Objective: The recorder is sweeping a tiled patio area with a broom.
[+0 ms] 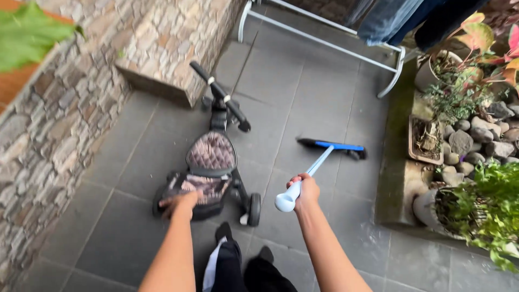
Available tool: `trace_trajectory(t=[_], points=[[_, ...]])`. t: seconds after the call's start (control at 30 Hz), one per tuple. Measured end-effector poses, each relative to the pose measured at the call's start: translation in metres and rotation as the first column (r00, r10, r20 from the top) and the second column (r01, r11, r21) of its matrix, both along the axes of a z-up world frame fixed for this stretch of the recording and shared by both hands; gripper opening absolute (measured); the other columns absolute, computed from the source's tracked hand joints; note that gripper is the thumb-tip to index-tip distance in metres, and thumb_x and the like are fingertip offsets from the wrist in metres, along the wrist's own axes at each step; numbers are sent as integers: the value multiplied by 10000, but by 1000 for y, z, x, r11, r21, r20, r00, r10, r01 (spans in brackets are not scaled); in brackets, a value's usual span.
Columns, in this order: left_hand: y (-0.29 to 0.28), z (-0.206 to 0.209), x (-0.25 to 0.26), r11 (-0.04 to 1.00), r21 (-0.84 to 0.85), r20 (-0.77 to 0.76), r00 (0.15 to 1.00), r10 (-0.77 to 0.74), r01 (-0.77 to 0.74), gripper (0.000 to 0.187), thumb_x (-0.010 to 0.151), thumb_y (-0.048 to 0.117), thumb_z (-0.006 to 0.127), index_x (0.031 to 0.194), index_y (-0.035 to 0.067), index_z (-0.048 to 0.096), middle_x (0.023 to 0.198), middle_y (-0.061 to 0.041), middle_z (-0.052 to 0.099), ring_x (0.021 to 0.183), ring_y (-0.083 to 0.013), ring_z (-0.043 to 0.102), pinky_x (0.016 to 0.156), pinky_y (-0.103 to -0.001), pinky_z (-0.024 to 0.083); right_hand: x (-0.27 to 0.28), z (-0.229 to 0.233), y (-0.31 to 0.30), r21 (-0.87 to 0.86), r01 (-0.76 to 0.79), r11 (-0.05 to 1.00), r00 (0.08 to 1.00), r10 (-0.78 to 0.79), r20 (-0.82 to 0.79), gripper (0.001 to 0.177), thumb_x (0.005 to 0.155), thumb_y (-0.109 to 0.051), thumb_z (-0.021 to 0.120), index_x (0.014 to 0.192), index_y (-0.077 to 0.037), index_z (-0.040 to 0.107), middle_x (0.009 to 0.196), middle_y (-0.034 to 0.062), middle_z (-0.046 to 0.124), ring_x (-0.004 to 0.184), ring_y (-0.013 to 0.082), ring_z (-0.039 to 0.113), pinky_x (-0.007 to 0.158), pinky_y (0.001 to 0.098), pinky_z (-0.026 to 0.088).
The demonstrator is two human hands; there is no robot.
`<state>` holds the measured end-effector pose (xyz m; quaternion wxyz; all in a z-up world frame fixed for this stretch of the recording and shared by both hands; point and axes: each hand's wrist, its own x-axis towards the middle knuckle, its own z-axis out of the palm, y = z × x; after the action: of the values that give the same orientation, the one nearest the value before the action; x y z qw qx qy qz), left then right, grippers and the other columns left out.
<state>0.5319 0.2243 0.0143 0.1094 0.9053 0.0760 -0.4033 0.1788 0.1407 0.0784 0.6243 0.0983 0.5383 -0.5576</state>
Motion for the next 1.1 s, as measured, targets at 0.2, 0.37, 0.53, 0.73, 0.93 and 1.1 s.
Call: trace_trajectory(t=[0.2, 0.37, 0.53, 0.73, 0.93, 1.1], points=[[-16, 39, -2, 996, -86, -18, 999, -37, 35, 1629, 576, 493, 995, 1605, 5, -171, 1627, -438, -47, 1491, -565, 251, 1182, -562, 342, -14, -16, 35, 10, -56, 998, 997, 56, -50, 90, 947, -45, 475, 1013, 8, 507, 664, 65, 481, 533, 161, 491, 443, 328, 450], [-44, 47, 2, 982, -159, -49, 993, -111, 102, 1583, 608, 473, 983, 1616, 11, -147, 1640, -403, -45, 1485, -548, 280, 1181, -573, 336, 17, -14, 44, 57, -17, 998, 997, 21, -77, 63, 954, -42, 509, 976, -3, 464, 666, 67, 479, 528, 175, 483, 434, 338, 437], [-95, 41, 7, 957, -214, -87, 972, -219, 196, 1558, 618, 452, 971, 1624, 20, -137, 1657, -380, -24, 1485, -498, 342, 1173, -551, 372, 30, -31, 36, 42, 44, 998, 996, -41, -74, 66, 950, -50, 512, 970, -1, 472, 654, 62, 465, 517, 167, 462, 426, 331, 421], [-170, 27, 5, 868, -362, -86, 915, -393, 339, 1521, 640, 394, 963, 1613, 10, -142, 1645, -402, -59, 1490, -488, 323, 1147, -493, 420, 56, -43, 44, 2, 96, 995, 994, -96, -54, 88, 952, -65, 523, 933, -31, 444, 653, 54, 463, 517, 166, 454, 429, 330, 415], [-247, 25, -5, 630, -344, 64, 687, -724, 696, 1391, 724, 544, 891, 1615, -4, -26, 1610, -422, 50, 1537, -504, 181, 1203, -484, 324, 79, -45, 50, 42, 149, 988, 988, -147, -46, 116, 948, -80, 539, 946, -27, 436, 655, 51, 455, 517, 159, 448, 432, 331, 403], [-259, 50, 2, 313, -713, 245, 641, -727, 628, 1259, 771, 440, 803, 1652, 179, -58, 1683, -244, 138, 1557, -393, 200, 1238, -449, 237, 76, -25, 37, 99, 126, 987, 991, -120, -66, 123, 947, -63, 539, 1002, 0, 450, 663, 56, 454, 526, 154, 439, 444, 321, 377]])
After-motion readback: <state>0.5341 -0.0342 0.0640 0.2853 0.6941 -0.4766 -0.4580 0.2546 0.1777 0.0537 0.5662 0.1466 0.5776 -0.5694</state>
